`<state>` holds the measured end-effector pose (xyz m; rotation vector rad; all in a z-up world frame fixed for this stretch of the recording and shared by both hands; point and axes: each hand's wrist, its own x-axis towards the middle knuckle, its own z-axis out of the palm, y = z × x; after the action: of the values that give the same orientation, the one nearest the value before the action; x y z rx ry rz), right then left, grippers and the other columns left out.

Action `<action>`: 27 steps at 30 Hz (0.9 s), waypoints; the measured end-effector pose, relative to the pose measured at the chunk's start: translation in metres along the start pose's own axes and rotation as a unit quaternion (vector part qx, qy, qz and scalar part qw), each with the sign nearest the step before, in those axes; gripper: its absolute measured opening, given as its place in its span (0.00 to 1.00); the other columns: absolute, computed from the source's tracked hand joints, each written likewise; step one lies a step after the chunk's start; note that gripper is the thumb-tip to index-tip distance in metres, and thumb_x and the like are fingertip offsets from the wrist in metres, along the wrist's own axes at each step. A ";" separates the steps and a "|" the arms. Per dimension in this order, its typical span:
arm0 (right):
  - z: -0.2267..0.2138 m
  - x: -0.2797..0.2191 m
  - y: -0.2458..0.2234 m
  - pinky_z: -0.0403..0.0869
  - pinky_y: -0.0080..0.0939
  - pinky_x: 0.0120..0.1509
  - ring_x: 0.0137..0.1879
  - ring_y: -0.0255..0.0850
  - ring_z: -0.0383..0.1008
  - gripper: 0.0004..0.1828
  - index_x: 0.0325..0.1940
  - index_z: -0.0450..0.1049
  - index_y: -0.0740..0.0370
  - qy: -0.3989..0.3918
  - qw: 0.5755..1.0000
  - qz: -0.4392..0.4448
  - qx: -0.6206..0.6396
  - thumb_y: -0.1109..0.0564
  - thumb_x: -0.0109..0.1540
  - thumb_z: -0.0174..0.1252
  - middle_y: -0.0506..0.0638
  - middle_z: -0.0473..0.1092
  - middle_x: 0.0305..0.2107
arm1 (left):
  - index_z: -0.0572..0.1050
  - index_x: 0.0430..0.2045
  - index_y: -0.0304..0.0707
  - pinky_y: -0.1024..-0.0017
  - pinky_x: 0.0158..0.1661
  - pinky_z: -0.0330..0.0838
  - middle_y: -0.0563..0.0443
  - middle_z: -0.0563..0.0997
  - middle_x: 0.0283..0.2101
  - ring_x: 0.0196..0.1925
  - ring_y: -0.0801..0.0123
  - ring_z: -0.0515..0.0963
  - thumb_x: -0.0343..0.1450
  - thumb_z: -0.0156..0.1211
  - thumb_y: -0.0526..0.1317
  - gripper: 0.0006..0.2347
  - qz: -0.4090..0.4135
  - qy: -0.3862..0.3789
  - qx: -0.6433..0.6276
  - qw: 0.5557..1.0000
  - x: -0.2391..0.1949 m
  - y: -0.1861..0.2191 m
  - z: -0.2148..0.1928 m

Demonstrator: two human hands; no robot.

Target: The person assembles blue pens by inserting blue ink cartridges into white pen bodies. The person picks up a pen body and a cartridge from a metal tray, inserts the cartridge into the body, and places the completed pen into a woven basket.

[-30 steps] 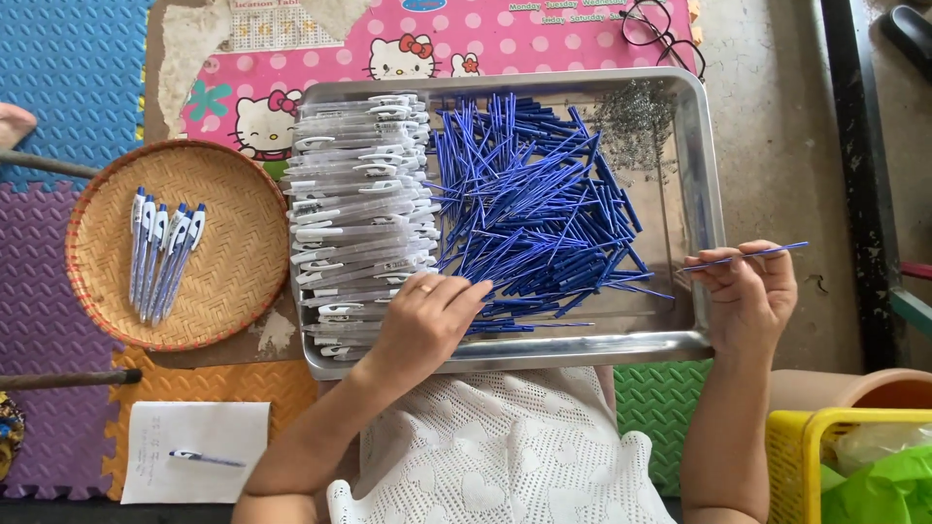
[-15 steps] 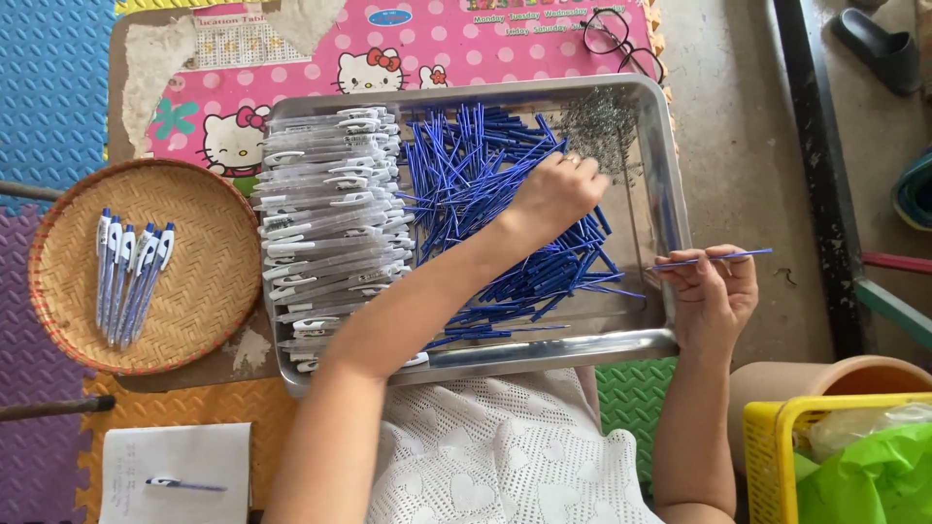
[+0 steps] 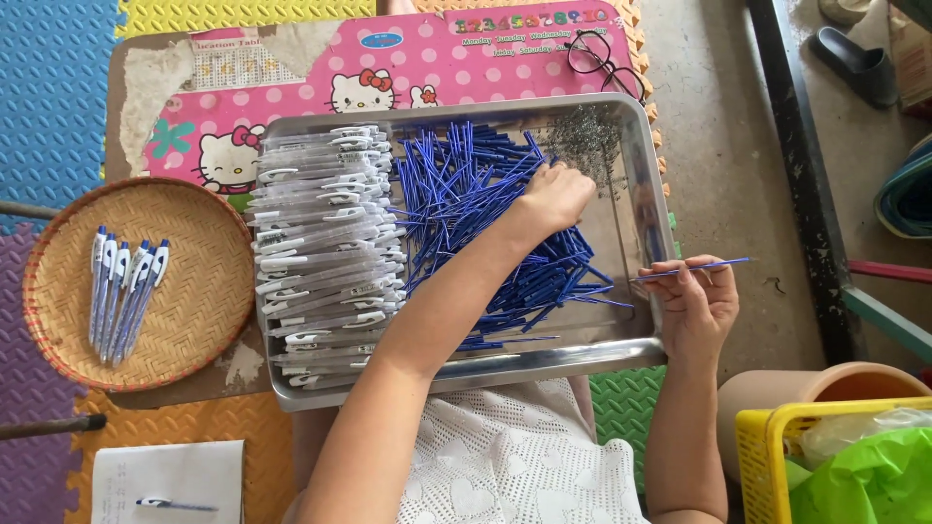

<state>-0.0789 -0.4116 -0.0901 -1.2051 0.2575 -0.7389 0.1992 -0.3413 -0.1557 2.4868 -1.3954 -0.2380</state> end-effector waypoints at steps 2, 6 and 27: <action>0.003 -0.001 -0.002 0.87 0.43 0.52 0.50 0.57 0.85 0.09 0.57 0.60 0.62 -0.002 1.000 -0.006 -0.011 0.61 0.74 0.49 0.70 0.76 0.43 | 0.85 0.30 0.54 0.57 0.51 0.73 0.50 0.85 0.43 0.54 0.51 0.81 0.62 0.77 0.50 0.10 0.006 -0.044 -0.020 0.999 -0.014 0.000 -0.020; 0.012 -0.003 -0.009 0.87 0.46 0.52 0.49 0.58 0.85 0.08 0.57 0.60 0.63 0.006 1.000 -0.018 -0.019 0.62 0.74 0.49 0.71 0.76 0.43 | 0.78 0.28 0.49 0.54 0.44 0.78 0.49 0.83 0.29 0.40 0.50 0.85 0.66 0.73 0.43 0.07 0.088 0.087 -0.151 0.981 -0.058 0.002 -0.072; 0.134 -0.035 -0.055 0.87 0.53 0.49 0.46 0.65 0.86 0.06 0.47 0.59 0.66 -0.151 0.967 -0.190 0.079 0.63 0.71 0.49 0.79 0.75 0.37 | 0.83 0.51 0.43 0.69 0.44 0.83 0.53 0.87 0.38 0.38 0.68 0.86 0.70 0.74 0.33 0.15 0.118 0.296 -0.478 0.819 -0.301 0.052 -0.204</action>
<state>-0.0524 -0.2974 0.0018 -1.2080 -0.2896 -0.8749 0.0571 -0.0769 0.0565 1.3601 -0.9349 -0.0613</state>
